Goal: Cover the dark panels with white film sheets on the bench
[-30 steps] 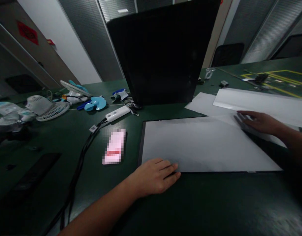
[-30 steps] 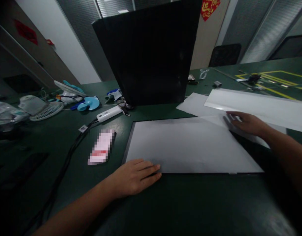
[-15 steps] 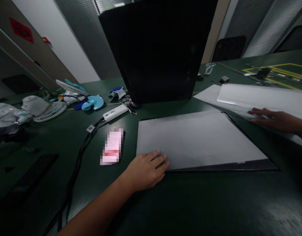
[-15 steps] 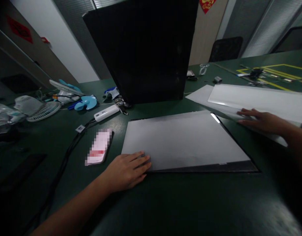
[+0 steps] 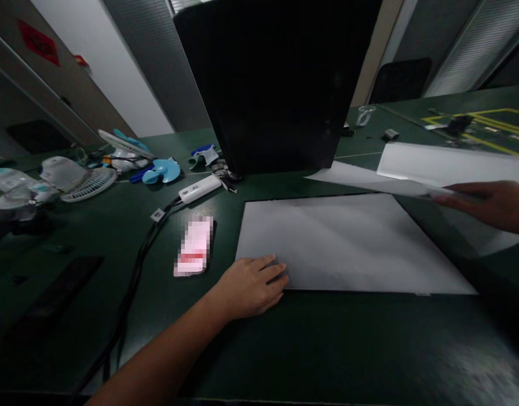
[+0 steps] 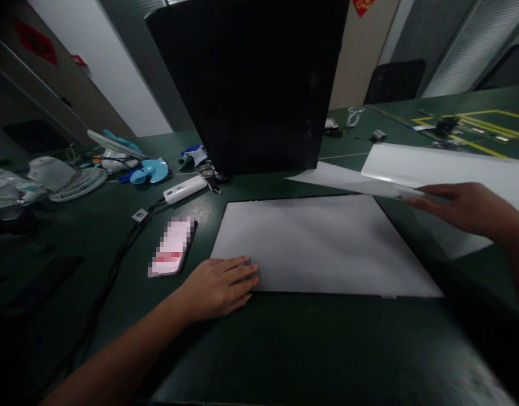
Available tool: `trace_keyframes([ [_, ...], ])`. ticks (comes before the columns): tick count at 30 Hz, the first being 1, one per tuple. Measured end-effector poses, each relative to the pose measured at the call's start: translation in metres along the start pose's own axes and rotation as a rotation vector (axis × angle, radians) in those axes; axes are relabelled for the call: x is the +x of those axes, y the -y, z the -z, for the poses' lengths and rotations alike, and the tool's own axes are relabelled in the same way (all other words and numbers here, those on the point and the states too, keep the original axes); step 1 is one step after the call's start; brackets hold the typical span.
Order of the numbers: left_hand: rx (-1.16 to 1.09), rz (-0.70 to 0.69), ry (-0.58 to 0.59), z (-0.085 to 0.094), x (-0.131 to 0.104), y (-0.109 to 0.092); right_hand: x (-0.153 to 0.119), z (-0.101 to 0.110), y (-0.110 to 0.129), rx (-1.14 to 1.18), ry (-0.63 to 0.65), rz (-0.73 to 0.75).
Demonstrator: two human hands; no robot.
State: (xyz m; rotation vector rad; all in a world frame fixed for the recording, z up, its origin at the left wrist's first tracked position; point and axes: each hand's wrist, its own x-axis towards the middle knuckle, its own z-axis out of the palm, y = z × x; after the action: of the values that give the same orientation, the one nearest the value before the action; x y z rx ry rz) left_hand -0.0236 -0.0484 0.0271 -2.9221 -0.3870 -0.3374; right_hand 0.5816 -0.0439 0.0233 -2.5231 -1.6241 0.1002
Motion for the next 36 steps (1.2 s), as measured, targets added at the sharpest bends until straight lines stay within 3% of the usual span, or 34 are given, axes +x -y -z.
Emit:
trace_keyframes([
  [3,0.010,-0.004,-0.018,0.000,0.001,-0.001,-0.019,0.003,0.035,0.167,0.223,0.206],
  [5,0.011,-0.004,-0.032,0.000,0.001,-0.002,-0.033,0.000,0.063,0.184,0.396,0.441],
  [8,0.006,0.002,-0.038,-0.001,0.000,-0.002,-0.053,-0.006,0.103,0.159,0.556,0.659],
  [13,-0.017,-0.008,-0.047,0.001,0.003,-0.001,-0.085,-0.009,0.140,0.247,0.633,0.914],
  [18,-0.022,-0.044,-0.107,0.009,0.010,-0.001,-0.106,-0.010,0.140,0.256,0.552,1.132],
  [23,-0.057,-0.053,-0.127,0.009,0.012,0.000,-0.106,-0.004,0.132,0.248,0.576,1.055],
  [28,-0.143,-0.053,-0.058,0.002,0.007,0.006,-0.100,-0.006,0.150,0.130,0.455,0.911],
  [36,-0.289,-0.037,-0.181,-0.008,0.007,0.011,-0.129,-0.009,0.153,-0.085,0.328,0.860],
])
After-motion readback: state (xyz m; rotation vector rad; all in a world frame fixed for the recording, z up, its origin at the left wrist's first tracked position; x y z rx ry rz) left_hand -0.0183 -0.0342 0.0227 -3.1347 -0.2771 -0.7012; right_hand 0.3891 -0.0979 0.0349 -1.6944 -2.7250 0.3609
